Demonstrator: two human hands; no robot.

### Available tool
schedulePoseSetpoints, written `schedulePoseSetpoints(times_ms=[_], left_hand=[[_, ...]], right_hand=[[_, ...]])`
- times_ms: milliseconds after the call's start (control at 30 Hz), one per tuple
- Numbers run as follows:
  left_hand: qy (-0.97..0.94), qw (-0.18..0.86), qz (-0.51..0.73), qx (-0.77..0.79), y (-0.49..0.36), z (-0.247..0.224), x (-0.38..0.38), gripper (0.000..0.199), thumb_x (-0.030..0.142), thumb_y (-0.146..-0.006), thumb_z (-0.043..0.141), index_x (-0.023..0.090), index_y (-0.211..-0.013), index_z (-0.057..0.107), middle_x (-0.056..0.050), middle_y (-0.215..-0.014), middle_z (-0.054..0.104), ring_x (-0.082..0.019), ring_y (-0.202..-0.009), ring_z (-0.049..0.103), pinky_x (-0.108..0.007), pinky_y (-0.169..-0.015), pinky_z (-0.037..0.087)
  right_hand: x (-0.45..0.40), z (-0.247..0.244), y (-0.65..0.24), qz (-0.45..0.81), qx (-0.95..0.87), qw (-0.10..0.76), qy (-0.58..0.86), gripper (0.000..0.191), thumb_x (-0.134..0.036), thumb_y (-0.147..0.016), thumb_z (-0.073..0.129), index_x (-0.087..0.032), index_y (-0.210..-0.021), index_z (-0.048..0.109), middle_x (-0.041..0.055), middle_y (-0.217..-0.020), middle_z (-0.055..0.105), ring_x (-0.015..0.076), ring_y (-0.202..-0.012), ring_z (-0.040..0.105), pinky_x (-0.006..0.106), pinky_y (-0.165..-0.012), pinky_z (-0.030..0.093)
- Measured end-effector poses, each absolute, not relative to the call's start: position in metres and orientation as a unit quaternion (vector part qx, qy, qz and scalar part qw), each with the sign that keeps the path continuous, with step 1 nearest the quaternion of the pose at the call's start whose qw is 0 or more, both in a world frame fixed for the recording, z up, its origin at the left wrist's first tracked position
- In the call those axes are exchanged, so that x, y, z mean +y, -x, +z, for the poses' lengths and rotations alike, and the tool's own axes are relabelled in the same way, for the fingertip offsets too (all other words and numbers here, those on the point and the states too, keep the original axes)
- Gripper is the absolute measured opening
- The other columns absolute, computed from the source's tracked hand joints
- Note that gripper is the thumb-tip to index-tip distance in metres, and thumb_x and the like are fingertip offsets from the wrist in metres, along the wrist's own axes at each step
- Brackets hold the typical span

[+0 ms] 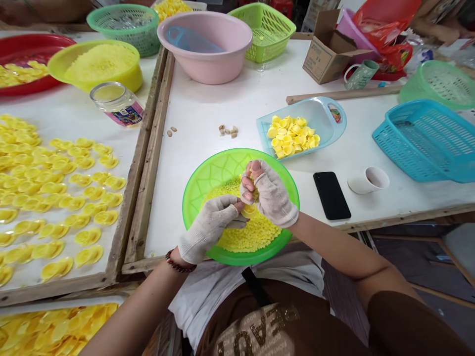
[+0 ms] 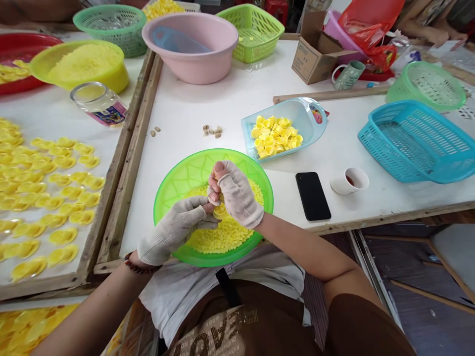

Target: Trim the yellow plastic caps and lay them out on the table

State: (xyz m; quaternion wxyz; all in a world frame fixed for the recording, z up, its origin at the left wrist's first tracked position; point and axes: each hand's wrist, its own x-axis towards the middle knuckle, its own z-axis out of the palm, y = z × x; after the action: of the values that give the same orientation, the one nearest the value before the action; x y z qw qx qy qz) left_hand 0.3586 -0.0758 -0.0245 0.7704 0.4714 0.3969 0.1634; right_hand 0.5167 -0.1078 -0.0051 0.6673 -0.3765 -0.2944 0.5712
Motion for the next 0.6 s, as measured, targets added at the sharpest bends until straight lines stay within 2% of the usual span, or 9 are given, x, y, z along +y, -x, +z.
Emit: schedulePoseSetpoints(times_ms=[133,233,333,467,533,600], left_hand=[[-0.483,0.759,0.17,0.403,-0.357,-0.023,-0.077,0.04,0.046,-0.076,0.085,0.014,-0.097,0.073,-0.005,-0.087,0.072,-0.018,-0.08,0.072,-0.033,-0.079,0.065],[-0.494,0.732,0.195,0.427,-0.352,-0.018,-0.076,0.041,0.043,-0.078,0.083,0.014,-0.103,0.071,-0.005,-0.09,0.073,-0.019,-0.081,0.073,-0.035,-0.08,0.065],[-0.535,0.679,0.238,0.443,-0.344,-0.013,-0.072,0.036,0.04,-0.081,0.079,0.013,-0.104,0.07,-0.006,-0.092,0.073,-0.019,-0.079,0.073,-0.033,-0.079,0.064],[-0.601,0.612,0.266,0.439,-0.338,-0.011,-0.068,0.022,0.035,-0.086,0.07,0.014,-0.09,0.072,-0.006,-0.083,0.072,-0.018,-0.076,0.071,-0.029,-0.073,0.062],[-0.612,0.611,0.26,0.43,-0.337,-0.014,-0.067,0.021,0.034,-0.088,0.067,0.014,-0.085,0.071,-0.005,-0.079,0.07,-0.017,-0.073,0.069,-0.027,-0.069,0.06],[-0.621,0.609,0.247,0.426,-0.339,-0.018,-0.068,0.02,0.034,-0.088,0.066,0.014,-0.084,0.07,-0.004,-0.077,0.069,-0.016,-0.069,0.069,-0.025,-0.066,0.059]], right_hand=[[-0.107,-0.005,-0.519,0.566,-0.294,0.66,0.397,0.05,-0.066,-0.087,0.071,-0.025,-0.085,0.044,-0.0099,-0.063,0.041,0.006,-0.046,0.04,0.023,-0.045,0.026],[-0.117,-0.005,-0.532,0.533,-0.337,0.641,0.438,0.044,-0.064,-0.094,0.063,-0.025,-0.086,0.043,-0.0096,-0.064,0.041,0.0066,-0.046,0.037,0.023,-0.046,0.027],[-0.132,-0.014,-0.549,0.451,-0.476,0.535,0.533,0.032,-0.052,-0.102,0.055,-0.025,-0.088,0.048,-0.0073,-0.065,0.045,0.0095,-0.051,0.042,0.026,-0.05,0.035],[-0.144,-0.031,-0.566,0.24,-0.722,0.284,0.583,0.014,-0.027,-0.099,0.057,-0.022,-0.087,0.06,0.0019,-0.078,0.064,0.0185,-0.074,0.059,0.035,-0.073,0.047],[-0.144,-0.034,-0.566,0.173,-0.768,0.26,0.559,0.014,-0.022,-0.099,0.054,-0.021,-0.089,0.063,0.0051,-0.085,0.071,0.0217,-0.083,0.064,0.039,-0.082,0.049],[-0.142,-0.031,-0.56,0.156,-0.773,0.298,0.538,0.015,-0.024,-0.102,0.051,-0.021,-0.096,0.065,0.0062,-0.09,0.073,0.0216,-0.085,0.066,0.038,-0.083,0.052]])
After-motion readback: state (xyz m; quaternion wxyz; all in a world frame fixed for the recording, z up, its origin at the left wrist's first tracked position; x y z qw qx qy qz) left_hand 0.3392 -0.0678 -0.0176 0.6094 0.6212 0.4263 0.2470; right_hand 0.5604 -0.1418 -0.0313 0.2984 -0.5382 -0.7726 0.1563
